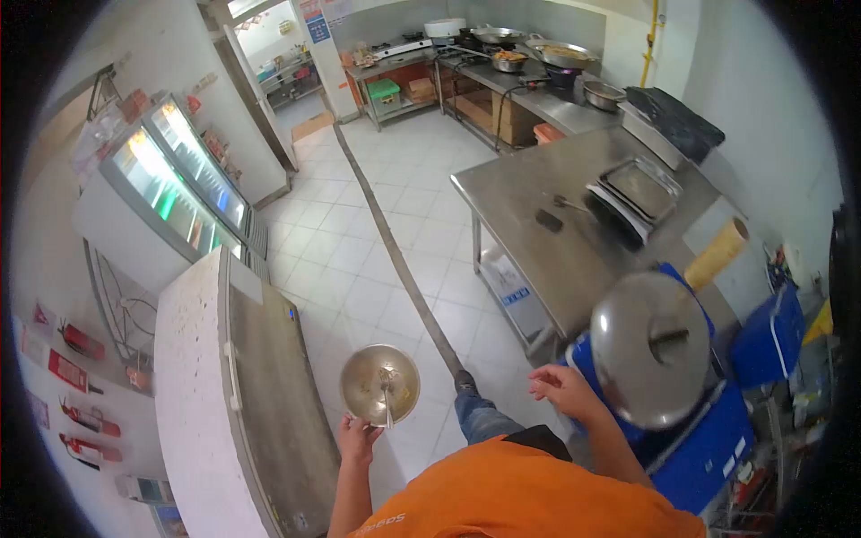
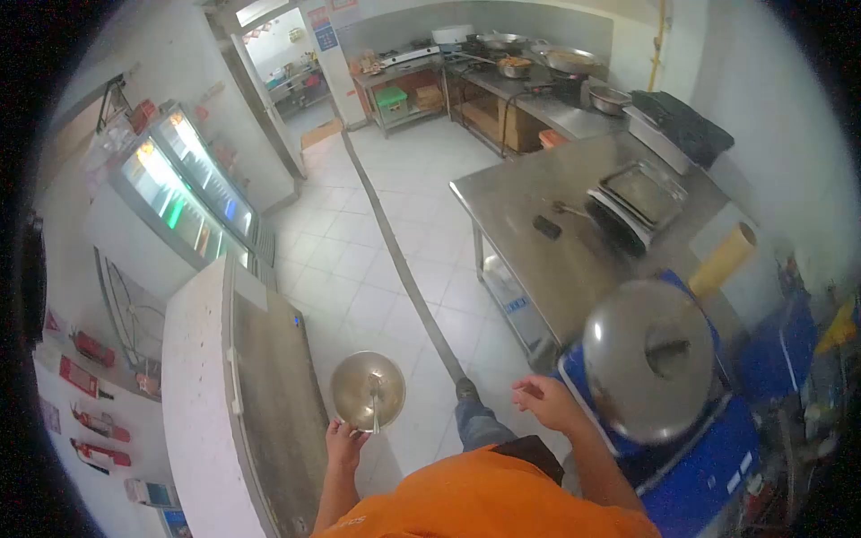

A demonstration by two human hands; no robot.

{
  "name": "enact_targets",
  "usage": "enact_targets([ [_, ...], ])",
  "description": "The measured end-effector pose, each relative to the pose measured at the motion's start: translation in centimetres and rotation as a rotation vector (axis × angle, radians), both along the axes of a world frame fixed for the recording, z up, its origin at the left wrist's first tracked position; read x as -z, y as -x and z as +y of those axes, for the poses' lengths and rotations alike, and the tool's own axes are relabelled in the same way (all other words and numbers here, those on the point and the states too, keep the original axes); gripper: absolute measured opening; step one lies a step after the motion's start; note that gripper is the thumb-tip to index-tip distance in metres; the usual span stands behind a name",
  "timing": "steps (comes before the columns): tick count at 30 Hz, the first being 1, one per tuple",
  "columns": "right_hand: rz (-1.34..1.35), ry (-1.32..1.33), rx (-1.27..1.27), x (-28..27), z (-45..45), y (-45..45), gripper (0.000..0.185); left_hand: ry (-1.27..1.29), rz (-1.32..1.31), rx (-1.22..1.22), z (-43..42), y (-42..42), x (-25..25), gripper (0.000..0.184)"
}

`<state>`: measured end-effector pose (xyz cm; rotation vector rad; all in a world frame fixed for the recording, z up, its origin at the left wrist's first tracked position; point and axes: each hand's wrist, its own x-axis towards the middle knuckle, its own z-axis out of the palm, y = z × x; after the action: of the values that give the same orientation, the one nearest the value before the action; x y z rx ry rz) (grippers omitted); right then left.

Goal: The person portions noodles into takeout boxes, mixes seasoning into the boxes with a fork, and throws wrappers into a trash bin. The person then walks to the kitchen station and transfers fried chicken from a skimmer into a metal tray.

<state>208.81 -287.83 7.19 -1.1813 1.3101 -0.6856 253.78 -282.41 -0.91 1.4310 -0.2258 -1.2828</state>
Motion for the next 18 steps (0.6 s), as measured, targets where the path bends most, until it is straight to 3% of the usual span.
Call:
enact_targets([
  [4,-0.003,-0.034,-0.027,2.0,-16.0,-3.2,0.026,-0.025,0.036,-0.006,-14.4,-3.0,2.9,0.033],
  [8,0.018,0.0,-0.178,4.1,-35.7,-11.7,0.029,0.002,0.081,-0.084,-27.5,-6.0,2.6,0.032],
  [11,0.122,0.216,-0.377,1.3,-50.9,-17.6,0.032,-0.073,0.068,-0.136,-36.7,-8.9,0.9,0.03],
  [13,0.028,0.266,-0.444,1.1,-61.0,-21.4,0.033,-0.099,0.064,-0.186,-42.6,-11.2,1.8,0.027],
  [16,-0.11,0.096,-0.39,4.9,-76.7,-25.4,0.036,-0.104,0.054,-0.228,-53.3,-14.4,3.4,0.025],
  [18,0.207,0.268,-0.305,11.1,-86.2,-26.6,0.03,-0.083,0.056,-0.232,-61.7,-17.5,3.8,0.024],
])
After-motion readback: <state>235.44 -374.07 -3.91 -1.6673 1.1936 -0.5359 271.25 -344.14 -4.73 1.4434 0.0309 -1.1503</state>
